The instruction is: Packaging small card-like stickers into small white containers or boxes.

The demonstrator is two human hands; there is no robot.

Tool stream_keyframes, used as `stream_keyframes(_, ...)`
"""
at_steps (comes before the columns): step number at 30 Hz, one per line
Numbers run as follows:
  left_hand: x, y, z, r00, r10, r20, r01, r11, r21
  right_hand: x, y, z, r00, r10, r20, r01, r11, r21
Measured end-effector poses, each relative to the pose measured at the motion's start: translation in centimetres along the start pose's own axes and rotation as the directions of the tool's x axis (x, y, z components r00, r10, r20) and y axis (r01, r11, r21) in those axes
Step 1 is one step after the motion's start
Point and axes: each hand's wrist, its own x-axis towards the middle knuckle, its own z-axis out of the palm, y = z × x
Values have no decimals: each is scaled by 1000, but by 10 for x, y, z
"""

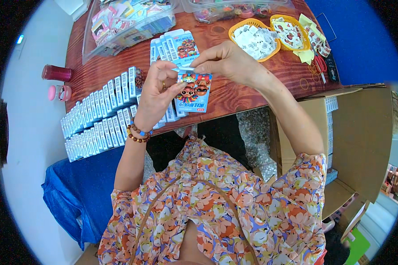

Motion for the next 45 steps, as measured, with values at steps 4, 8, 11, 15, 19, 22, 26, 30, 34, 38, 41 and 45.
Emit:
stream_keyframes(4, -1, -1, -1, 1000, 25, 0, -25, 1000, -19, 2, 3, 4, 999, -10, -42, 6, 996, -87)
stream_keyframes(8, -1, -3, -1, 1000, 1, -9, -1, 1000, 12, -4, 2, 19, 993, 6, -121, -32, 977, -211)
stream_keyframes(11, -2, -3, 1, 1000, 4, -15, -3, 997, 71, -7, -4, 30, 981, -50, -186, -23, 929, -370)
stream_keyframes(15, -3, 0, 2, 1000, -7, -2, 7, 995, 104, -8, -4, 30, 977, 21, -212, -101, 921, -376)
stream_keyframes(19, -6, -5, 2, 999, -47, -26, 49, 996, 72, -8, -5, 32, 985, 33, -169, -107, 887, -449)
stream_keyframes(22, -6, -4, 3, 997, -61, -40, 64, 996, 69, -15, -3, 30, 991, -85, -102, 26, 878, -478)
stream_keyframes(26, -8, -5, 1, 1000, 1, -16, 0, 996, 89, -25, 9, 34, 973, -209, -100, 130, 850, -511)
stream_keyframes(30, -12, -11, 1, 999, 47, 6, -47, 998, 36, -34, 15, 38, 973, -197, -120, 152, 938, -311)
stream_keyframes(34, -13, -4, 7, 996, -63, -62, 55, 991, -124, -38, 23, 45, 967, -75, -245, 92, 994, 60)
stream_keyframes(38, -13, -2, 8, 992, -88, -95, 73, 985, -155, -34, 27, 48, 956, -62, -287, 97, 989, 109)
stream_keyframes(41, -12, 0, 5, 994, -76, -77, 69, 993, -95, -31, 34, 41, 919, -278, -278, 256, 960, -112)
stream_keyframes(45, -13, -9, 4, 998, -22, -52, 20, 1000, -21, -21, 36, 30, 937, -298, -181, 275, 950, -145)
